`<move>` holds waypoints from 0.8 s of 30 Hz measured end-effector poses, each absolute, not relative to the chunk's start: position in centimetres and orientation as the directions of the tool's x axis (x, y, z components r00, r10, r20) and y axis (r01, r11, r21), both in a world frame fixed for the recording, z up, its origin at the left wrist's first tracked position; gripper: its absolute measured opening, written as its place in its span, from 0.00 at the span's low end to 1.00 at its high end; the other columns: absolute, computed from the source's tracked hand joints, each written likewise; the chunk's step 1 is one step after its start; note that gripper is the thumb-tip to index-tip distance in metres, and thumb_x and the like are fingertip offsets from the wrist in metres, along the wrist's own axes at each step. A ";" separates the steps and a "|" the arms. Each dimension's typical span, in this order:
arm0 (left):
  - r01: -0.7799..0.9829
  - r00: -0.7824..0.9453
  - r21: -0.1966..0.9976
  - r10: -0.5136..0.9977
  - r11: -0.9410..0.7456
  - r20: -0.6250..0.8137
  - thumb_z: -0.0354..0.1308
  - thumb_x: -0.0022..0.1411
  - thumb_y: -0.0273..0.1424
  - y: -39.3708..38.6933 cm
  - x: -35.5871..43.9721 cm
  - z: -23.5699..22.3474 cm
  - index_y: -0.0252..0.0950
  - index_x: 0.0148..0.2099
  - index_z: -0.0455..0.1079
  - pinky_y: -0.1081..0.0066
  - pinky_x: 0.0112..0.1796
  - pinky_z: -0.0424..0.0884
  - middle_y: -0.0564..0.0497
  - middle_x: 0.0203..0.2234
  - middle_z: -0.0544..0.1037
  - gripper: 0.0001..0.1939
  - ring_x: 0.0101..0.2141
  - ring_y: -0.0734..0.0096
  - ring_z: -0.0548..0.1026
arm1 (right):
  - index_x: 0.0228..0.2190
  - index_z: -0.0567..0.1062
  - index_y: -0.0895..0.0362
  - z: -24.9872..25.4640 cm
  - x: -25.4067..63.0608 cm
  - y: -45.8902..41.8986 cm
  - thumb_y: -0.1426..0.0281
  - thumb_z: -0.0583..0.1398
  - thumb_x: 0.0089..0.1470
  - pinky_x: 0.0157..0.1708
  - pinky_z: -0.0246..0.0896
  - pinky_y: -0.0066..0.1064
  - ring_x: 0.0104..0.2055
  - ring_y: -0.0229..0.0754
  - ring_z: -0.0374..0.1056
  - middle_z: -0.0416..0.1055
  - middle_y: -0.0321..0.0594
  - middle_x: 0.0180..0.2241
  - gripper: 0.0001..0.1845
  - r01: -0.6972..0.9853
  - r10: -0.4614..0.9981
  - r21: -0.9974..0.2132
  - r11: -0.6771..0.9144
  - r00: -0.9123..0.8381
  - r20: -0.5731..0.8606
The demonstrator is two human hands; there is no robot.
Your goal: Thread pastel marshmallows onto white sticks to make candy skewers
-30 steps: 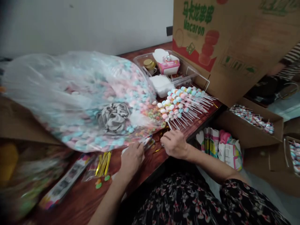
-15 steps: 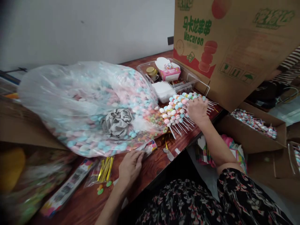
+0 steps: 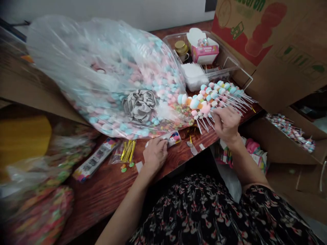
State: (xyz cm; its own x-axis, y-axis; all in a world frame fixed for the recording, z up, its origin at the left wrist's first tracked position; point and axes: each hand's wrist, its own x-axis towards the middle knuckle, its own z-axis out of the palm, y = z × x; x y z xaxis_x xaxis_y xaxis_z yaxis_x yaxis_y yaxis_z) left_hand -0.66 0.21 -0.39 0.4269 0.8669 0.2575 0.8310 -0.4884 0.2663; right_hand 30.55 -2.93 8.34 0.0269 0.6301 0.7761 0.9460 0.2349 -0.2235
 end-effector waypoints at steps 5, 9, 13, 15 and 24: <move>0.746 0.321 0.521 0.909 -0.416 0.265 0.51 0.67 0.33 0.6 -1.0 -0.3 0.37 0.41 0.73 0.68 0.40 0.68 0.48 0.36 0.77 0.10 0.38 0.66 0.73 | 0.32 0.75 0.54 6.1 28.2 -4.5 0.72 0.59 0.56 0.33 0.62 0.34 0.29 0.41 0.67 0.74 0.38 0.27 0.04 0.876 0.725 -0.367 0.313 0.030 0.688; 0.815 0.381 0.369 0.893 -0.447 0.239 0.54 0.64 0.33 -0.1 -0.8 0.0 0.39 0.40 0.76 0.65 0.40 0.67 0.46 0.37 0.78 0.09 0.41 0.61 0.72 | 0.31 0.75 0.55 4.8 28.0 -4.9 0.72 0.59 0.56 0.32 0.62 0.33 0.28 0.40 0.66 0.73 0.37 0.25 0.04 0.831 0.744 -0.458 0.316 0.083 0.663; 0.750 0.286 0.516 0.906 -0.414 0.311 0.55 0.64 0.30 -0.3 -0.6 -0.5 0.38 0.33 0.76 0.66 0.40 0.68 0.48 0.31 0.78 0.09 0.37 0.65 0.74 | 0.31 0.75 0.55 4.1 27.6 -5.2 0.71 0.59 0.57 0.31 0.62 0.33 0.27 0.40 0.66 0.74 0.38 0.26 0.05 0.824 0.774 -0.466 0.322 0.054 0.630; 0.668 0.211 0.641 0.922 -0.379 0.325 0.57 0.62 0.30 -0.1 -0.7 -0.9 0.38 0.32 0.75 0.68 0.40 0.69 0.51 0.29 0.77 0.08 0.35 0.68 0.74 | 0.32 0.76 0.55 3.9 27.5 -5.3 0.72 0.58 0.57 0.31 0.61 0.33 0.28 0.40 0.65 0.74 0.38 0.26 0.05 0.825 0.789 -0.459 0.331 0.024 0.614; 0.552 0.248 0.719 0.906 -0.423 0.343 0.58 0.62 0.32 -0.3 -2.6 -2.0 0.37 0.40 0.77 0.69 0.40 0.72 0.48 0.35 0.78 0.08 0.36 0.69 0.76 | 0.32 0.76 0.56 4.4 27.8 -4.8 0.73 0.59 0.57 0.30 0.60 0.32 0.26 0.39 0.64 0.74 0.38 0.25 0.06 0.758 0.806 -0.458 0.464 -0.147 0.573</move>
